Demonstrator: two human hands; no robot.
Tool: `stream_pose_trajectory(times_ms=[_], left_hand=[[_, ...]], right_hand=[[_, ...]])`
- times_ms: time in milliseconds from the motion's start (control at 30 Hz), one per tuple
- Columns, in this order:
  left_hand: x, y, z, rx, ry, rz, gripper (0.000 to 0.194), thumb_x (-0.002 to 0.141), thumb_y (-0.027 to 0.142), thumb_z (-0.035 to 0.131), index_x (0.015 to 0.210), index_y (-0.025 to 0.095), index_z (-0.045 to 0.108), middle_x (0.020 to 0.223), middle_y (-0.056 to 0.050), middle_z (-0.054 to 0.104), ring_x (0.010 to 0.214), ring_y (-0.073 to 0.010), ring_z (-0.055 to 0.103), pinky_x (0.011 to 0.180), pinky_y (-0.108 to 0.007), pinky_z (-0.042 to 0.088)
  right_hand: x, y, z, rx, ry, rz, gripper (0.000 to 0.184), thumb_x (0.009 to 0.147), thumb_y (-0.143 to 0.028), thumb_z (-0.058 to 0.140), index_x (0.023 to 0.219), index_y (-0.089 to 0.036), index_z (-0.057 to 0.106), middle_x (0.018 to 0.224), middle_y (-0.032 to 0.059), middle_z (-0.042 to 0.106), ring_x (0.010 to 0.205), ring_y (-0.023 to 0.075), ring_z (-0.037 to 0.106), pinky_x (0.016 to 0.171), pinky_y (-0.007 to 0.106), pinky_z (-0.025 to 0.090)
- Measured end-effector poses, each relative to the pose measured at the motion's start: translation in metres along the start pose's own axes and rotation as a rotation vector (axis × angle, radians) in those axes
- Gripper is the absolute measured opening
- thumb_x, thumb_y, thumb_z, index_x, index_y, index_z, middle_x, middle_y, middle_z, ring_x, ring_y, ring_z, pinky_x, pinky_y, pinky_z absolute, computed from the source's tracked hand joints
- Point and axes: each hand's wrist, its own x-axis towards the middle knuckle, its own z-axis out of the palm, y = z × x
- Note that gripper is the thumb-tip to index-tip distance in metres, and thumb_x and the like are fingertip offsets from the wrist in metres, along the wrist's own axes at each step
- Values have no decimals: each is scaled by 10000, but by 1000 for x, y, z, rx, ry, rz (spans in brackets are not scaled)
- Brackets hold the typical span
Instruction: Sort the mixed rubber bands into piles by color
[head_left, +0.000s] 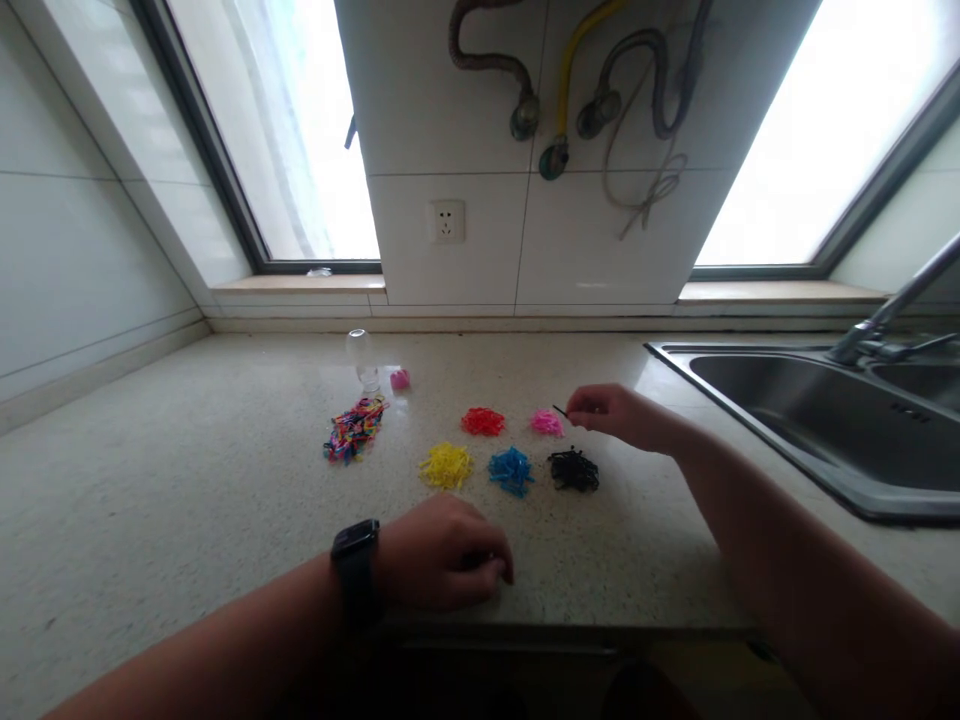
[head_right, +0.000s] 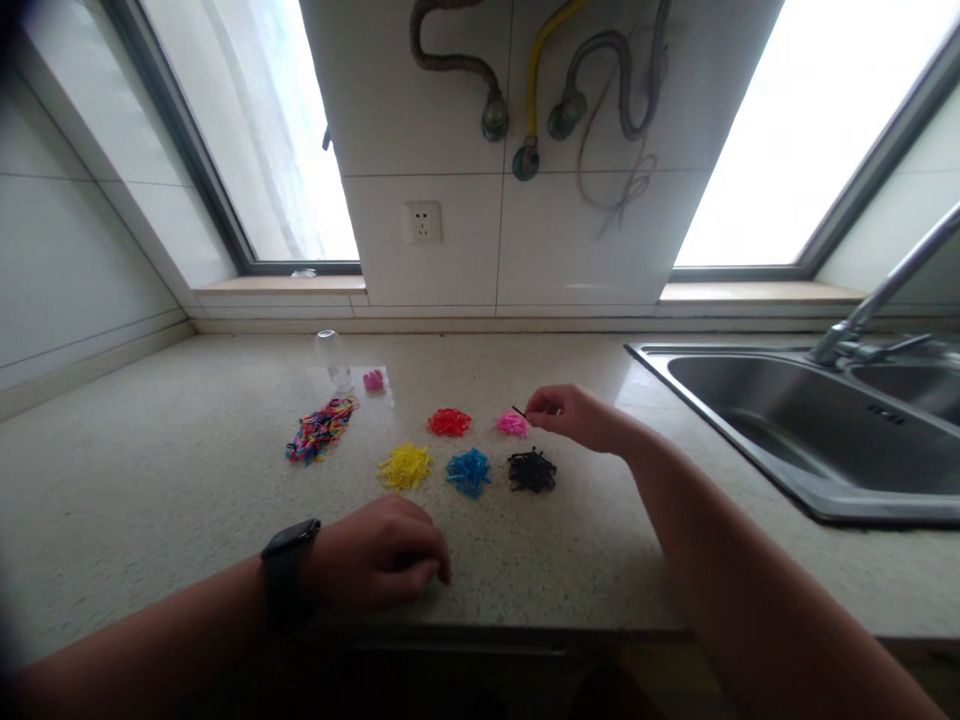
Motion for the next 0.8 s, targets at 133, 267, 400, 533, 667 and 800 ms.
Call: stream_pose_trajectory(times_ms=[133, 267, 400, 533, 667, 800], left_hand=[[0, 1, 1, 3, -9, -7, 219, 865, 154, 530, 935, 165, 737, 726, -37, 695, 647, -135, 615, 638, -226, 458], [1, 3, 1, 10, -17, -21, 224, 871, 149, 518, 934, 172, 732, 749, -34, 705, 673, -136, 627, 664, -232, 464], [1, 4, 1, 17, -29, -27, 227, 875, 146, 511, 938, 181, 726, 763, -31, 707, 687, -136, 630, 674, -236, 465], [1, 4, 2, 21, -33, -31, 224, 873, 144, 510, 938, 183, 721, 766, -29, 704, 692, -137, 627, 676, -240, 460], [0, 3, 2, 22, -38, -44, 220, 876, 147, 510, 935, 183, 720, 768, -30, 699, 699, -137, 624, 678, -241, 455], [1, 4, 2, 17, -43, -56, 227, 873, 143, 513, 941, 187, 726, 766, -28, 699, 698, -137, 624, 679, -242, 456]], right_hand=[[-21, 10, -13, -24, -192, 57, 263, 808, -445, 660, 831, -187, 707, 743, 18, 666, 661, 138, 552, 626, 279, 416], [-29, 7, -18, -14, -229, 92, 246, 765, -432, 698, 800, -191, 732, 708, 22, 677, 623, 135, 550, 585, 266, 407], [-30, 8, -17, -10, -284, 114, 233, 728, -423, 735, 785, -200, 762, 698, 34, 701, 620, 147, 584, 578, 266, 432], [-27, 21, -19, -6, -223, 114, 229, 769, -417, 689, 805, -200, 749, 721, 41, 708, 648, 156, 610, 594, 267, 455], [-15, 41, -15, -34, -33, 128, 256, 813, -413, 628, 871, -188, 737, 745, 45, 705, 647, 157, 599, 590, 271, 446], [-2, 58, -9, -124, 69, 112, 264, 809, -401, 622, 881, -178, 744, 792, 50, 718, 698, 171, 607, 643, 290, 451]])
